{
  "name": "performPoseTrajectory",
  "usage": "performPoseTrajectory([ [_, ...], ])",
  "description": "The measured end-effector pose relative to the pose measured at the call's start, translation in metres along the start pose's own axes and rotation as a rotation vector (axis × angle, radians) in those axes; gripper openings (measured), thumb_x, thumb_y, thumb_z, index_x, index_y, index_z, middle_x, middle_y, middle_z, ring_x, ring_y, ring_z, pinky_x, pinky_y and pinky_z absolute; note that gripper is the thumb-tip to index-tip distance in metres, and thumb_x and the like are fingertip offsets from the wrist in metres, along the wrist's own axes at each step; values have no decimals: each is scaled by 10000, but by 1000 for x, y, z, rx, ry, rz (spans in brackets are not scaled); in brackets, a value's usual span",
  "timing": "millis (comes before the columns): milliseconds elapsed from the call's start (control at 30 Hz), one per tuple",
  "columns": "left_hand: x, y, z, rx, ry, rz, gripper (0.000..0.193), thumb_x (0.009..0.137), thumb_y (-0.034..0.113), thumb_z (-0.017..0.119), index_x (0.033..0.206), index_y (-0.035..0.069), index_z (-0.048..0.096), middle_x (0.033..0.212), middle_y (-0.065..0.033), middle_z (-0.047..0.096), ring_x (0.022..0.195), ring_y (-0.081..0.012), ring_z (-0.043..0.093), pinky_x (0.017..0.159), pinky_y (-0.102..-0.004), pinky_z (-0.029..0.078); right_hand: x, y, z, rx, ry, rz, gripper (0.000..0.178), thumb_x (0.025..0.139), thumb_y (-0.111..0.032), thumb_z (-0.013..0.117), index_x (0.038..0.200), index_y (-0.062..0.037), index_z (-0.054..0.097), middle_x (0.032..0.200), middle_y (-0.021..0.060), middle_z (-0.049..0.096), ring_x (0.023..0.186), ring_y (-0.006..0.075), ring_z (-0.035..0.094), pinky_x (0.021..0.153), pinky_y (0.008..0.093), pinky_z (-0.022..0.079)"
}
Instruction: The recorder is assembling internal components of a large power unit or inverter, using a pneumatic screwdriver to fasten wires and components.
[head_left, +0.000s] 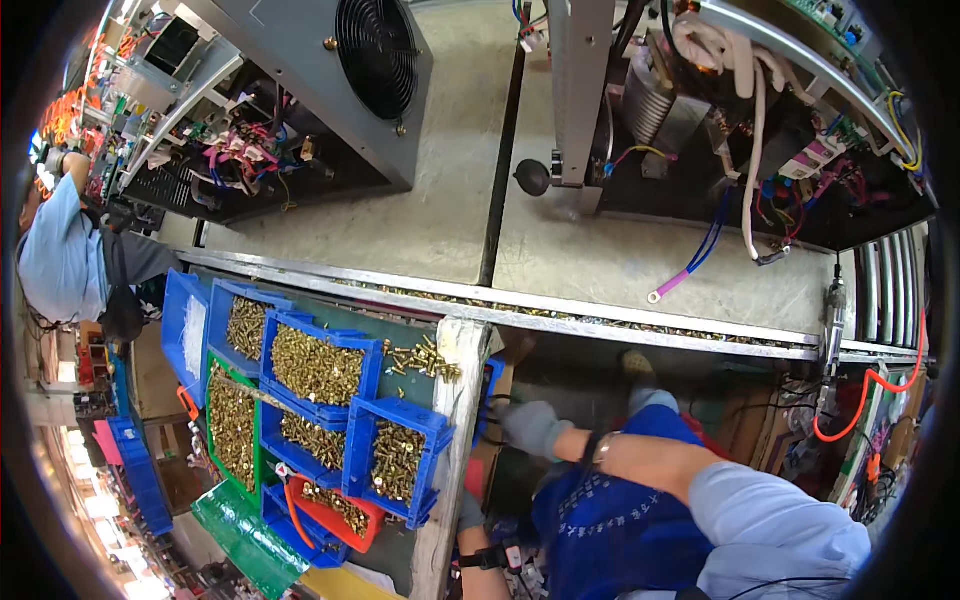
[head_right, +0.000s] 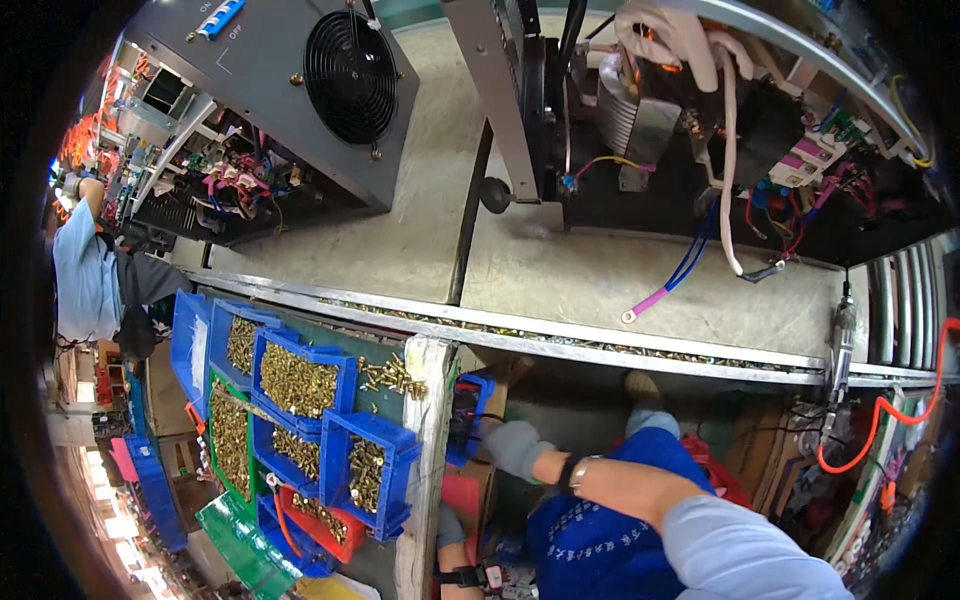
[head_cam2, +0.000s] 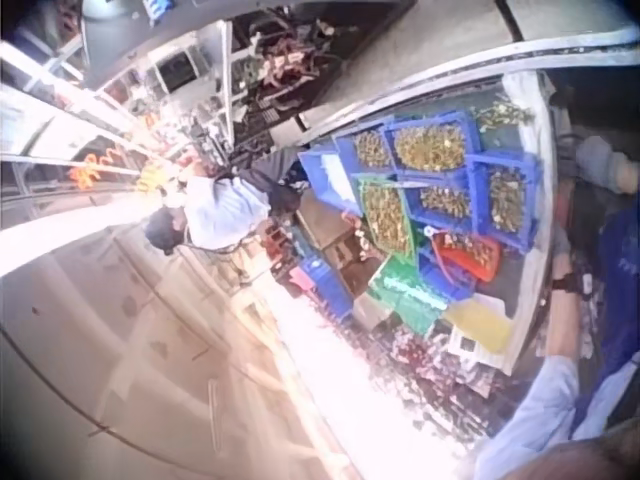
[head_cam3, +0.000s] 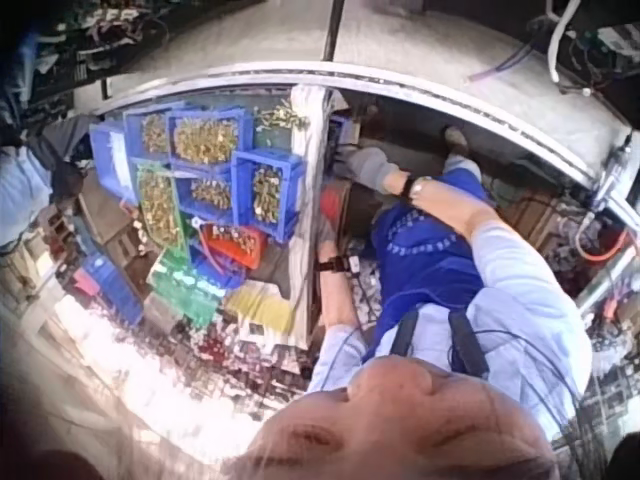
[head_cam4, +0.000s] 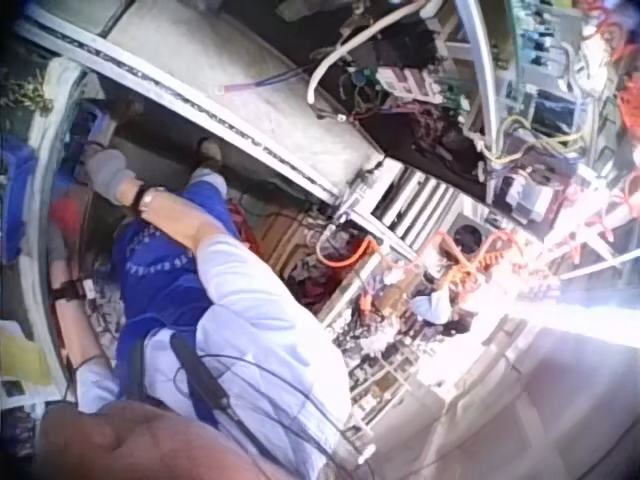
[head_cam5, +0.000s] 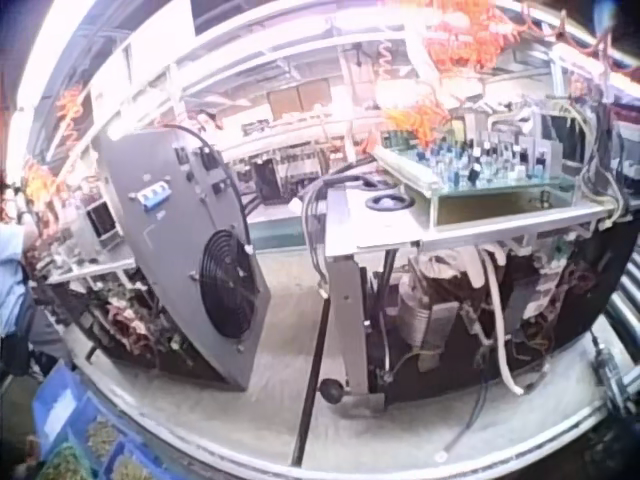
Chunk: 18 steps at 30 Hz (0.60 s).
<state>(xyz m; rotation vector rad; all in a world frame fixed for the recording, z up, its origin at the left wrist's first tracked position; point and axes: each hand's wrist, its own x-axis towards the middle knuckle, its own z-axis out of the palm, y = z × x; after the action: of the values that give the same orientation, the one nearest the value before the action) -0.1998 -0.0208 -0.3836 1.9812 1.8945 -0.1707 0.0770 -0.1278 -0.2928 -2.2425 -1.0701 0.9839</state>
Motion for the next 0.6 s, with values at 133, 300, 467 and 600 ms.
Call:
performPoseTrajectory([
  [133,6,-6,19,-5,-53,73,615,939,484,514,1290,-20,486,1224,-238,577,1064,-407,574,908,-453,468,20,-24,9,106,-38,-205,322,862,-235,585,1067,10,544,980,275,620,865,404,637,729,482,520],
  [300,-10,55,3,-43,-87,329,654,940,482,524,1318,-45,442,1270,-253,544,1114,-411,549,940,-455,461,-61,-14,-16,87,46,-156,390,903,-302,545,1203,-54,519,1114,218,546,907,417,603,779,479,504],
  [467,-91,148,-87,-105,-248,611,523,905,322,611,1267,-36,491,1217,-275,571,1122,-432,539,983,-449,419,-213,32,-86,-15,69,79,413,902,-342,531,1216,-74,534,1111,192,563,987,384,593,827,467,498],
  [600,-147,212,-136,-280,-391,834,388,867,234,634,1181,8,605,1164,-230,615,1042,-355,604,918,-403,473,-310,30,-146,1,294,277,363,876,-325,563,1157,-96,579,1091,182,584,984,371,598,840,455,498],
])
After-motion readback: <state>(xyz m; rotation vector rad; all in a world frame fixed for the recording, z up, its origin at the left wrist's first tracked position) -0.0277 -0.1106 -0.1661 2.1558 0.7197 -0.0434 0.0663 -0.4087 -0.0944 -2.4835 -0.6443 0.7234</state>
